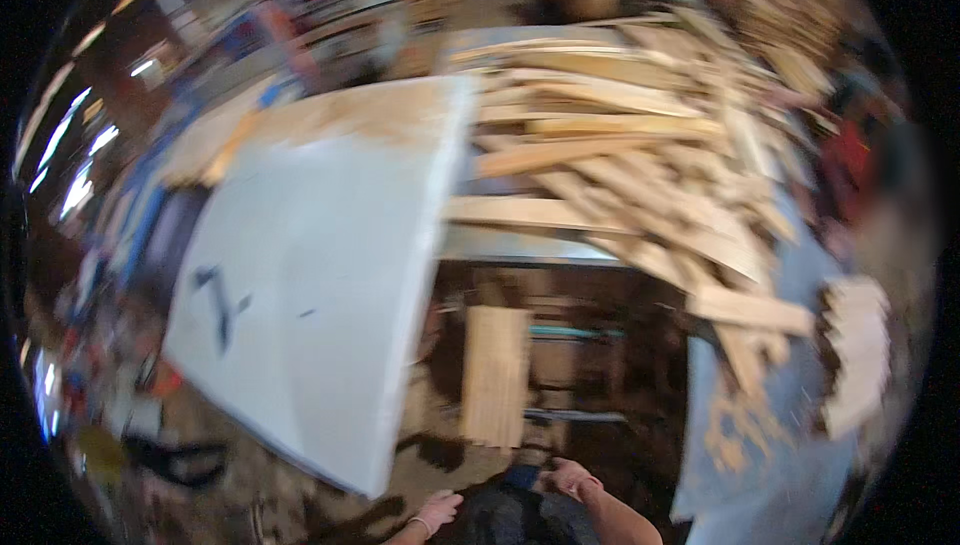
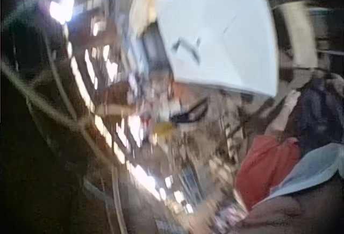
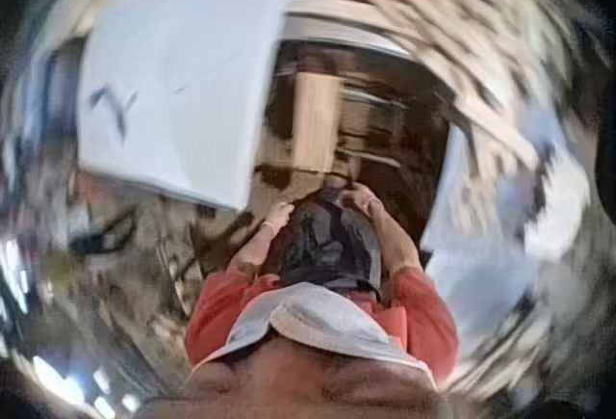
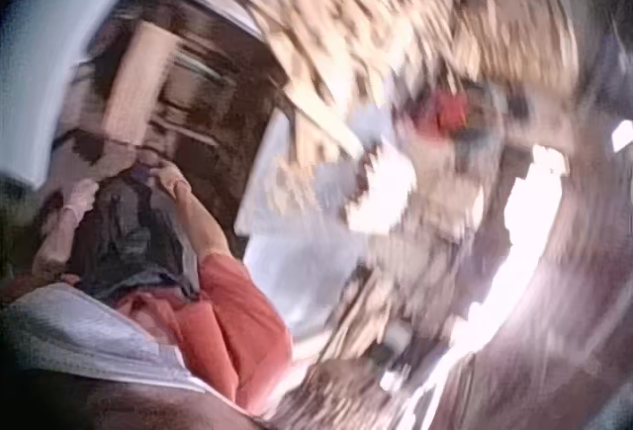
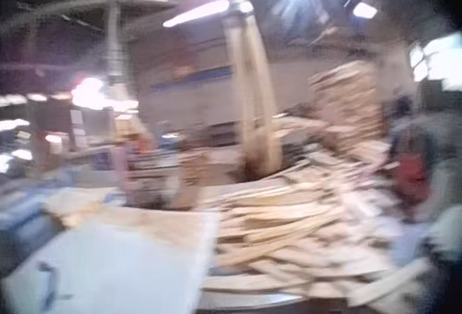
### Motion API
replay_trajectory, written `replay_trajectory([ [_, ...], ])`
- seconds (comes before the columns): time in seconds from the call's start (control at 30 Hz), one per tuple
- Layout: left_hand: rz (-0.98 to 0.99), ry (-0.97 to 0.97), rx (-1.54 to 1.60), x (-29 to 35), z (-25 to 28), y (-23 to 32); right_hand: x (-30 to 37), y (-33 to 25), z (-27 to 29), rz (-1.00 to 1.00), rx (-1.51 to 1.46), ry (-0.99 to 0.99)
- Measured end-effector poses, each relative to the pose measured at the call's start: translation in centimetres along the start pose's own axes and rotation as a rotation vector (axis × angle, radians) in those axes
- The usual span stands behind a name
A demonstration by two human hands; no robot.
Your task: The person picks up stacks of light-colored wooden planks from a metal workbench and places them onto a conveyor belt. The person repeatedly gathers planks, aligns them, and moves them to the conveyor, while another worker is visible in the background performing similar tasks.
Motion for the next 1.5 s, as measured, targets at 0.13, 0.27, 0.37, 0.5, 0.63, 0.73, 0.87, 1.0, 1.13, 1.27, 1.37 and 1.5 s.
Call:
replay_trajectory([
  [0.13,-0.127,-0.021,-0.285,0.8,-6.4,7.6,14.9,1.6,0.2,-0.206,0.187,-0.042],
  [0.27,-0.481,-0.114,-0.5,6.4,-19.5,10.6,35.0,-2.2,2.3,-0.349,-0.082,0.403],
  [0.37,-0.545,-0.401,-0.768,7.7,-29.4,12.7,42.1,-2.2,1.6,-0.313,-0.365,0.594],
  [0.5,-0.437,-0.607,-0.97,18.0,-40.2,9.0,50.1,0.4,0.2,-0.199,-0.431,0.851],
  [0.63,-0.448,-0.599,-1.146,22.0,-49.2,7.2,54.5,5.6,0.4,-0.026,-0.888,1.015],
  [0.73,-0.497,-0.637,-1.168,25.0,-58.0,7.4,59.0,9.6,4.0,0.04,-1.022,1.128],
  [0.87,-0.687,-0.571,-1.406,29.7,-72.1,8.2,64.6,18.5,9.4,0.179,-1.241,1.25],
  [1.0,-0.961,-0.431,-1.363,36.1,-84.7,12.9,69.0,23.5,18.2,0.361,-1.364,1.304],
  [1.13,-1.221,-0.17,-1.316,36.8,-97.5,21.0,74.3,29.0,27.7,0.37,-1.257,1.392],
  [1.27,-1.545,-0.041,-1.22,34.0,-109.0,31.1,78.3,35.1,36.5,0.316,-0.954,1.623],
  [1.37,-1.577,0.135,-1.075,33.1,-113.2,38.0,79.5,37.0,41.9,0.318,-0.92,1.651],
  [1.5,-1.37,-0.262,-1.164,34.7,-121.1,36.2,83.2,37.3,45.9,0.162,-0.905,1.716],
])
Point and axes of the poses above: each hand's wrist, its own x-axis away from the middle knuckle, its own z-axis out of the back of the hand, y = z × x, the point moved 10 cm from there along -x, towards the middle knuckle, and after that the axes turned 11 degrees about z, right-handed, at the moved point
